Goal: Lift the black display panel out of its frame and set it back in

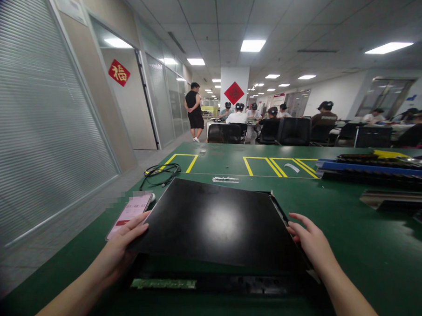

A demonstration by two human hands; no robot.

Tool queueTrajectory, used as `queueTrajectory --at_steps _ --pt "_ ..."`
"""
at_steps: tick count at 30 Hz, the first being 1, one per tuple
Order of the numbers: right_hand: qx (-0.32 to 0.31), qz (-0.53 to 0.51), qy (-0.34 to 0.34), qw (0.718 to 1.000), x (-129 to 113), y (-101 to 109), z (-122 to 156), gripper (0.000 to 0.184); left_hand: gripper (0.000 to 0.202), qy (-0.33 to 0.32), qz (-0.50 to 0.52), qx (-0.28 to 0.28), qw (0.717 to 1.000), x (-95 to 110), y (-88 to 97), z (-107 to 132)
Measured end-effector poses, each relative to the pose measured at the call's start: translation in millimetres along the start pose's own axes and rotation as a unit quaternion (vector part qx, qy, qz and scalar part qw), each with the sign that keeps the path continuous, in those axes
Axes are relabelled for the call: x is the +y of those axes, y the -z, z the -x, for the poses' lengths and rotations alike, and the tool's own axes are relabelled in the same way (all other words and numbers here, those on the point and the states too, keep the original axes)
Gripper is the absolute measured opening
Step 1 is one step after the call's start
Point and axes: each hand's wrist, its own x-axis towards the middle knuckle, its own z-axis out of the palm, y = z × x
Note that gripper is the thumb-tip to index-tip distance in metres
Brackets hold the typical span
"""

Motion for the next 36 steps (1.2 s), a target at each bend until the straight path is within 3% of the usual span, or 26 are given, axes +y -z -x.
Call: queueTrajectory --at_steps 7,12,22,36 --pt "0.015 -0.004 0.009 1.0 8.3 0.3 -9.0 0.064 0.062 0.014 -0.016 -0.031 0.999 -5.4 8.2 -4.7" --pt "0.005 0.014 0.017 1.0 18.1 2.3 -18.2 0.062 0.065 0.021 -0.021 -0.013 0.999 -7.3 7.6 -6.9" --pt "0.017 0.059 0.045 0.997 35.7 3.6 -32.5 0.067 0.065 0.021 -0.028 -0.038 0.999 -12.7 11.4 -9.1" --pt "0.019 0.078 0.049 0.996 33.4 3.9 -28.7 0.056 0.055 0.027 -0.037 -0.02 0.999 -11.4 6.1 -8.5"
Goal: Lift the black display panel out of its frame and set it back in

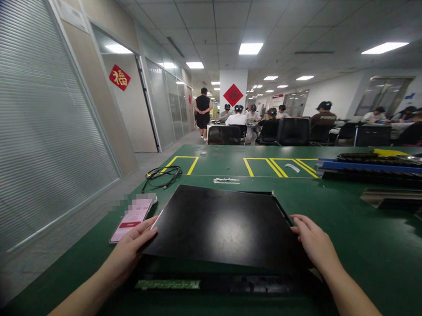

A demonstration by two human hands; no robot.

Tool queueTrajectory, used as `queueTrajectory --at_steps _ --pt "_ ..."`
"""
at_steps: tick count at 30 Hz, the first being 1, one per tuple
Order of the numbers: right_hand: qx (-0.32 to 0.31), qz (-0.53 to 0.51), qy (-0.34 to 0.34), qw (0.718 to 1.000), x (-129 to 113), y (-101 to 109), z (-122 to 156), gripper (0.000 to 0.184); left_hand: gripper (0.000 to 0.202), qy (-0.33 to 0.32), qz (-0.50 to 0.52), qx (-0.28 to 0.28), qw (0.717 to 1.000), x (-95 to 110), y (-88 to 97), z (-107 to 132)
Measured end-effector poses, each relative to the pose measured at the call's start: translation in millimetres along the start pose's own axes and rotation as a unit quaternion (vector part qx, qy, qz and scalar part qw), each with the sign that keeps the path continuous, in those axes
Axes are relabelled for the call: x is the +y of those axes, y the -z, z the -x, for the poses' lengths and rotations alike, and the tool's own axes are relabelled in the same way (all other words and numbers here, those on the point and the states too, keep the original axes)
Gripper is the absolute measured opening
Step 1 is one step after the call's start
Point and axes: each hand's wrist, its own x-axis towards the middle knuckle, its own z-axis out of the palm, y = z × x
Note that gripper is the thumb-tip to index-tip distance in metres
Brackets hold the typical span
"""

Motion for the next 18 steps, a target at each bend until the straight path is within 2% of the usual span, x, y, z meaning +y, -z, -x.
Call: queueTrajectory --at_steps 7,13,18 --pt "0.007 0.039 0.02 0.999 -13.9 1.1 11.8 0.058 0.061 0.004 -0.016 -0.011 1.0 -0.5 0.8 -0.1" --pt "-0.007 0.043 0.035 0.998 -9.5 1.5 8.9 0.053 0.061 -0.006 -0.016 0.007 1.0 -2.3 -1.1 0.1" --pt "0.003 0.12 0.058 0.991 -11.4 3.4 8.5 0.051 0.059 -0.008 -0.016 0.005 1.0 -0.8 -2.2 1.0"
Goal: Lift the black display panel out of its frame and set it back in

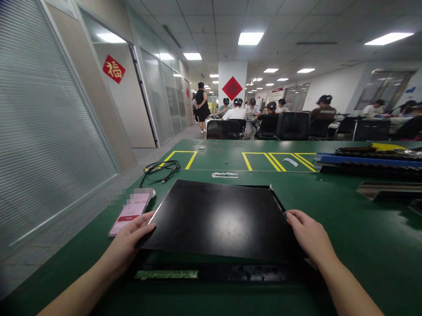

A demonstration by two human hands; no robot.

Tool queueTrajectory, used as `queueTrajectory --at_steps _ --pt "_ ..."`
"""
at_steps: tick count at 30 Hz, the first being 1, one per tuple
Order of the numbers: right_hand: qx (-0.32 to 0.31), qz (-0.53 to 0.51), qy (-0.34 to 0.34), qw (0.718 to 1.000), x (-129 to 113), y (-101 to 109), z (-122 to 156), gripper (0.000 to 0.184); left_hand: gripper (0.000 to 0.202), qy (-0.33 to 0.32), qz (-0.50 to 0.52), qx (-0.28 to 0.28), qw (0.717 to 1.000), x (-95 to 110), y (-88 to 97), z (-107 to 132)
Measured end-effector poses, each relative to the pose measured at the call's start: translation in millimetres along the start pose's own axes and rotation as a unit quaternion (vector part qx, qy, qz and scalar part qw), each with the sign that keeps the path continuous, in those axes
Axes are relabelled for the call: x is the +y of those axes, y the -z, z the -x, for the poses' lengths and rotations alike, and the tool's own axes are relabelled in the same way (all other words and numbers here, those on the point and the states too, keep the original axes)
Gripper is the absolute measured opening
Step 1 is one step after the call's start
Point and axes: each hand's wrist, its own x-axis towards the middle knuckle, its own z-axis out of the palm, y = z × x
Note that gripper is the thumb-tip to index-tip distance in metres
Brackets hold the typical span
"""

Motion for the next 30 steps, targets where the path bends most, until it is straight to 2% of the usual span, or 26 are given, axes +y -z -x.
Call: queueTrajectory --at_steps 6,16,30 --pt "-0.004 0.055 0.015 0.998 -5.5 2.5 4.4 0.047 0.056 -0.015 -0.005 -0.016 1.0 -1.5 1.4 0.1" --pt "-0.016 0.077 0.012 0.997 -13.1 2.5 8.7 0.046 0.049 -0.052 -0.017 -0.023 0.998 -22.8 15.6 -15.9" --pt "-0.025 0.065 0.001 0.998 -16.1 5.4 9.0 0.041 0.052 -0.032 -0.005 -0.024 0.999 0.9 -2.2 5.0"
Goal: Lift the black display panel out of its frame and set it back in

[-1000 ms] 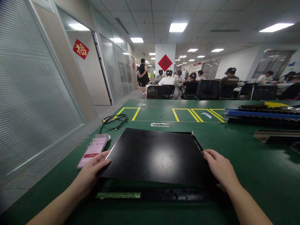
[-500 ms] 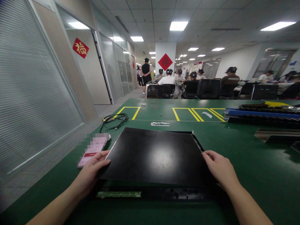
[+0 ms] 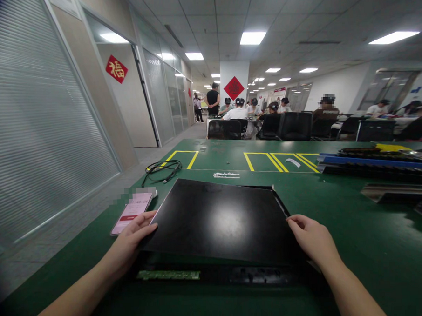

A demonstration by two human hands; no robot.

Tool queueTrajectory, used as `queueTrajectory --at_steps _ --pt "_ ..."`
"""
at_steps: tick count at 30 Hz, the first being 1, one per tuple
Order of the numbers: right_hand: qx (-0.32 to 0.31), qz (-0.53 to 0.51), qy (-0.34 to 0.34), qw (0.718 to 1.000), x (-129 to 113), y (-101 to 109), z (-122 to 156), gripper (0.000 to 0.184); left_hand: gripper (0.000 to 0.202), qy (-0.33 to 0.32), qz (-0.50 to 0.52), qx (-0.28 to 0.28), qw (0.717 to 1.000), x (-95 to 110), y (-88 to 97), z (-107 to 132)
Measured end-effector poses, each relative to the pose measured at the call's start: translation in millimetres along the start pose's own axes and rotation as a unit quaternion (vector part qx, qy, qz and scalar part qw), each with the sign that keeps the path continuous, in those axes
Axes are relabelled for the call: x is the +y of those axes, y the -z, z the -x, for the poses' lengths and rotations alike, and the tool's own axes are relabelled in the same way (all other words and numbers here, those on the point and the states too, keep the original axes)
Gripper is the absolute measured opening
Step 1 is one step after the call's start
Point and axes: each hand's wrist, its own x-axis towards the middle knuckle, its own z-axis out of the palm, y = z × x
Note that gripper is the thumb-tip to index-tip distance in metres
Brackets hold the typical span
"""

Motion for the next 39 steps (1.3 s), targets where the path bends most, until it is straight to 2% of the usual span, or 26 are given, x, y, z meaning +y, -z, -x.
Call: queueTrajectory --at_steps 14,19,24,28,39 --pt "-0.004 0.01 0.01 1.0 -3.6 0.2 2.6 0.041 0.055 -0.001 0.002 0.009 1.0 -4.0 3.5 -4.1" --pt "-0.002 0.021 0.007 1.0 -4.3 1.3 2.9 0.04 0.051 0.003 -0.004 0.008 1.0 -4.2 4.2 -3.6" --pt "-0.015 0.041 0.025 0.999 -2.9 2.9 2.2 0.038 0.053 -0.012 -0.002 0.003 1.0 -13.4 11.5 -10.1" --pt "-0.011 0.04 0.012 0.999 -5.4 3.3 3.3 0.039 0.054 -0.023 -0.006 0.003 1.0 -18.6 15.0 -14.0" --pt "0.001 0.049 0.019 0.999 -4.1 1.4 3.1 0.038 0.049 -0.009 -0.004 0.014 1.0 -5.3 3.0 -3.2"
